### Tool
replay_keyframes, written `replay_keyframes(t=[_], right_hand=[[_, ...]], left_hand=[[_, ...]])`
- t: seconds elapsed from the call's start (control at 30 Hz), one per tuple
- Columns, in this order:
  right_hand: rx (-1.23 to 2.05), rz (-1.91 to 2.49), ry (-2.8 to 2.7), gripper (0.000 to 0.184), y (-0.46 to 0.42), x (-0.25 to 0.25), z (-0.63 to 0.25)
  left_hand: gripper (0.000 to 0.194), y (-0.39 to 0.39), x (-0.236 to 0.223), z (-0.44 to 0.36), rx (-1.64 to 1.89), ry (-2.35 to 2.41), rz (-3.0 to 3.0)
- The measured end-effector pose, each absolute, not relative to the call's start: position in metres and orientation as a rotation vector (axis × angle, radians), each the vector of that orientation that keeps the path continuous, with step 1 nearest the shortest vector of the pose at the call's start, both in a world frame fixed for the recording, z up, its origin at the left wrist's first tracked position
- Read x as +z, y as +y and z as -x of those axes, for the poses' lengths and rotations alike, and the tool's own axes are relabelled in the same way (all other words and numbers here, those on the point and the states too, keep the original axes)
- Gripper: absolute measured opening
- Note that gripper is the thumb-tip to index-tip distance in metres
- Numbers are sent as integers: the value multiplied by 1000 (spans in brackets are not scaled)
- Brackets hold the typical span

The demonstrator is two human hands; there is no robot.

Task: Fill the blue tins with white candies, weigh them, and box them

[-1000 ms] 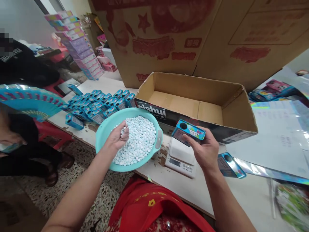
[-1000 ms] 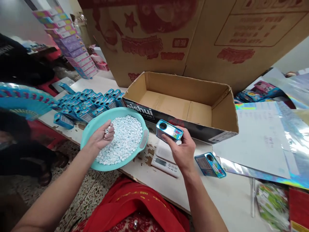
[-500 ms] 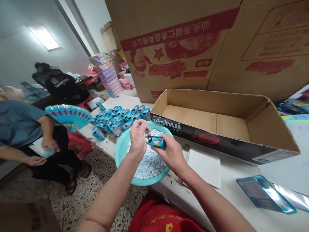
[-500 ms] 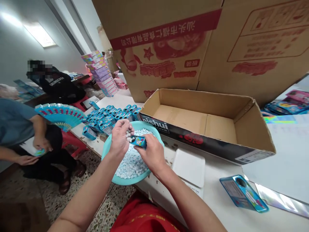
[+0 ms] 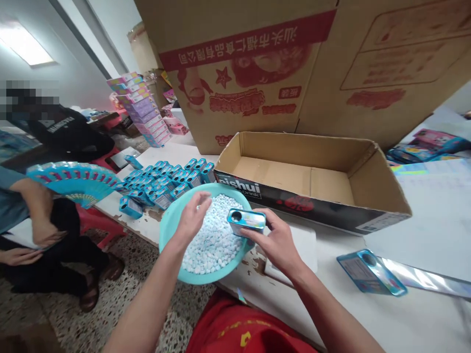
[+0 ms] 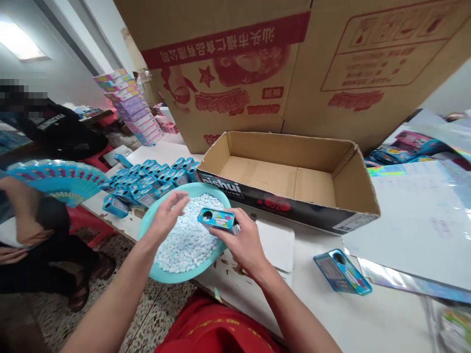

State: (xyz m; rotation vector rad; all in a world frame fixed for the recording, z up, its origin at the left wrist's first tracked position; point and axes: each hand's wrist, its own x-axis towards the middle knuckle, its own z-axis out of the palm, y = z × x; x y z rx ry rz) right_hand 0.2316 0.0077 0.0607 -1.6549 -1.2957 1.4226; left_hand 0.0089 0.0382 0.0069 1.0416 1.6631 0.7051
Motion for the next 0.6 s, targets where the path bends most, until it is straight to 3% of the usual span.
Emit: replay_keyframes(t=[0.1, 0.2, 0.4, 0.53, 0.6], right_hand=[[1258, 1797, -1179, 37, -7, 73, -271], [1028, 1993, -1117, 41, -27, 64, -308], [958, 2104, -1082, 50, -60, 24, -339], [872, 1992, -1134, 66, -67, 26, -343], [771, 1976, -1068, 64, -68, 36, -348]], left_hand=[[40, 4, -13, 13, 261, 1632, -1556], [45, -20, -21, 22, 91, 1566, -1589], [46, -20, -6, 4, 75, 1578, -1514], [46, -17, -1, -5, 92, 1569, -1468], [46, -18, 0, -5, 71, 1591, -1418]])
